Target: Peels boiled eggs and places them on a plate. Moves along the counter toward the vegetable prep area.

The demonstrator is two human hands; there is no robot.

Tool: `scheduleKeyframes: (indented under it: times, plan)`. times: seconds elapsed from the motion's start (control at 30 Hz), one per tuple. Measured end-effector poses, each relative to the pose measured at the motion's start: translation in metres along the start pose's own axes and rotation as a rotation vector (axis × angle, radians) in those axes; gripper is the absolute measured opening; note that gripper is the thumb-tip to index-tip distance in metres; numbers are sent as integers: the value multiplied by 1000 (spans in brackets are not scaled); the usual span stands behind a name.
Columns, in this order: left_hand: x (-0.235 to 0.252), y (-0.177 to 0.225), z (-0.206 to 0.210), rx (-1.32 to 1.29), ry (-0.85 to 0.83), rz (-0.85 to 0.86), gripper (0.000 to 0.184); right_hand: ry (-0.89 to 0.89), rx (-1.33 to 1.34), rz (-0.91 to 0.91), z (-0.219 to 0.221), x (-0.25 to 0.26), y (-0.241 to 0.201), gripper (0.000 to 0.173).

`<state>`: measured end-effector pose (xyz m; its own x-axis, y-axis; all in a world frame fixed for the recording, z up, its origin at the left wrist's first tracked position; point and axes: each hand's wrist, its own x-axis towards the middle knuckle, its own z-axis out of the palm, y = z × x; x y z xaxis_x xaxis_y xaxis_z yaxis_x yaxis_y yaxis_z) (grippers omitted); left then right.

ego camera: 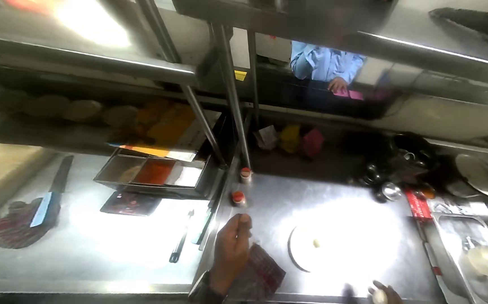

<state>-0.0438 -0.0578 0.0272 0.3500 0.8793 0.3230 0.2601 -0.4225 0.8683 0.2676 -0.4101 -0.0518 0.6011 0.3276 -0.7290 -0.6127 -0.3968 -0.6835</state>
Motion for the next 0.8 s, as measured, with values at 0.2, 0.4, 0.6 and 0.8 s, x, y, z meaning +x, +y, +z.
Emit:
scheduleKeyframes:
  times: [0.2,0.4,0.6,0.8]
  plan:
    - [-5,16,-10,-37,-9,55,42,-240,338,22,157,-8,-66,44]
    - [-8,36,-18,-41,0,34,40,-688,353,-17,306,-43,-136,52]
    - [-9,53,-28,-18,-4,-36,38,-967,381,-49,412,-85,-188,39]
    - [-8,48,-31,-38,10,-41,37,-983,346,-112,453,-108,-213,38]
